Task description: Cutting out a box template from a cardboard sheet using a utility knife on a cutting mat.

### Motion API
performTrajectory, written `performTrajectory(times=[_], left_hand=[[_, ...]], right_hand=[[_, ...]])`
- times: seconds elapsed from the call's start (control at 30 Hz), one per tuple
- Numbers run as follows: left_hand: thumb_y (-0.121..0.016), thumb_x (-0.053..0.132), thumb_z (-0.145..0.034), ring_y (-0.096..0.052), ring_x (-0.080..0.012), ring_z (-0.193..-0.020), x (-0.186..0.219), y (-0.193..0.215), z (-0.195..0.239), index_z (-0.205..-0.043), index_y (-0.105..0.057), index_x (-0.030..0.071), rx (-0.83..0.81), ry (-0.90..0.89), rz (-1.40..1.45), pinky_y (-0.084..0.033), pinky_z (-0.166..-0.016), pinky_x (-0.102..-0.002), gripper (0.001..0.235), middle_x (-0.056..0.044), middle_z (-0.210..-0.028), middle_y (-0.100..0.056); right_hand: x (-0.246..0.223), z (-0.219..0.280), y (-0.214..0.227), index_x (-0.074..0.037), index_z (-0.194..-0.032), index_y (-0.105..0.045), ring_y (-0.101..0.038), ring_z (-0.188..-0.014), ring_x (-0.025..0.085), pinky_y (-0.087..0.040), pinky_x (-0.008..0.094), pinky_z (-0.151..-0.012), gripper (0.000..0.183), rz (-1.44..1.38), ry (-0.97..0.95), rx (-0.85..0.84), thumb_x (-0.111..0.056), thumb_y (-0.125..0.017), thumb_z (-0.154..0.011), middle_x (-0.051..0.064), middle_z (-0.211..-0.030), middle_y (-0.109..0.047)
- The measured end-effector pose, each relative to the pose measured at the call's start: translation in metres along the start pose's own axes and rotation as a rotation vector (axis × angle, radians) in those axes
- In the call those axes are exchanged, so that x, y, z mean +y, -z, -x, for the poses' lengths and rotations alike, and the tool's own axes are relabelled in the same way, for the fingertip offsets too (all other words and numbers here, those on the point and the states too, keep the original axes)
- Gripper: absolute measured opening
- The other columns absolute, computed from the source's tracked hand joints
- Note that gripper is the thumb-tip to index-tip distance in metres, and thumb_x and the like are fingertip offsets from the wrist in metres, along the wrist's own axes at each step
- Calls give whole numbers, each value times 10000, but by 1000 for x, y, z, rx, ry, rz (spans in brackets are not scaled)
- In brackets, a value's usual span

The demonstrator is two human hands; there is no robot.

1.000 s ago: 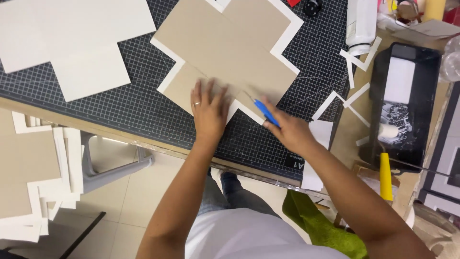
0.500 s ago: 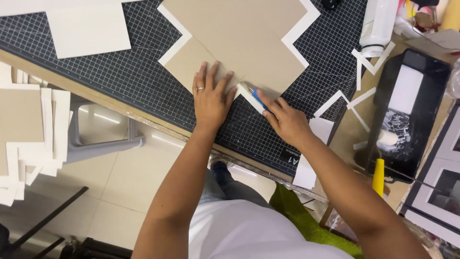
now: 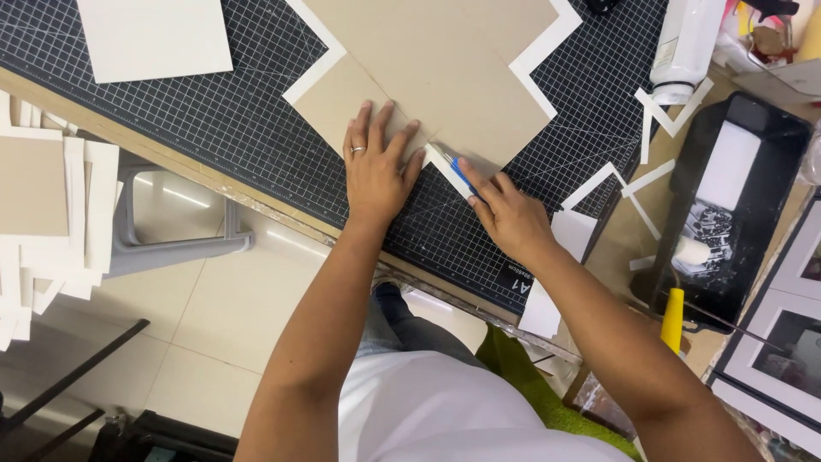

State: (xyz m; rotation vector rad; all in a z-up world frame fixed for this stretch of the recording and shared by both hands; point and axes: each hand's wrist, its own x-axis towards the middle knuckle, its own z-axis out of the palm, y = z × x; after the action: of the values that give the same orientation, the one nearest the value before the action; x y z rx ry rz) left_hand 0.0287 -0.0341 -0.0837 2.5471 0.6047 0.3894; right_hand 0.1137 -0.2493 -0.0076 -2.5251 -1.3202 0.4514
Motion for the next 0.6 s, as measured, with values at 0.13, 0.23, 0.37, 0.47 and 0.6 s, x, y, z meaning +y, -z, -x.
performTrajectory(times=[0.13,0.23,0.37,0.47,0.6], left_hand=[[-677,454,-998,-180,-326,-1548,-1,-1,0,-1373,-633,327,-6,5,-5,-146,-1263,-529,398,-29,-1571,-427],[-670,456,-1000,-181,-322,-1548,1,1,0,-1372,-630,328,-17,3,-5,-151,-1263,-521,395,-26,-1568,-423],[-669,449,-1002,-182,-316,-1547,1,2,-1,-1372,-630,327,-13,10,-11,-152,-1266,-517,392,-22,-1567,-426],[-669,447,-1003,-179,-314,-1548,3,4,1,-1371,-631,323,-21,13,-10,-148,-1267,-516,391,-25,-1567,-428],[-664,458,-1006,-178,-304,-1547,3,2,0,-1368,-628,330,-17,23,-16,-145,-1271,-504,386,-13,-1566,-422]], right_hand=[[-2,1,-1,-280,-1629,-364,-723,-728,384,-610,467,-566,540,-40,-2,-2,-300,-453,-1097,115,-1048,-604],[-1,1,-3,-286,-1628,-369,-720,-723,377,-607,465,-559,539,-28,1,22,-296,-460,-1097,111,-1041,-605],[0,1,-5,-289,-1628,-376,-716,-710,364,-599,452,-545,539,-28,4,35,-297,-467,-1098,105,-1028,-606],[-7,3,-6,-290,-1633,-354,-720,-703,348,-603,456,-548,537,23,-23,15,-306,-439,-1104,111,-1036,-601],[-18,4,-9,-282,-1652,-279,-722,-697,365,-604,489,-553,552,85,-85,-38,-268,-397,-1113,149,-1034,-597]])
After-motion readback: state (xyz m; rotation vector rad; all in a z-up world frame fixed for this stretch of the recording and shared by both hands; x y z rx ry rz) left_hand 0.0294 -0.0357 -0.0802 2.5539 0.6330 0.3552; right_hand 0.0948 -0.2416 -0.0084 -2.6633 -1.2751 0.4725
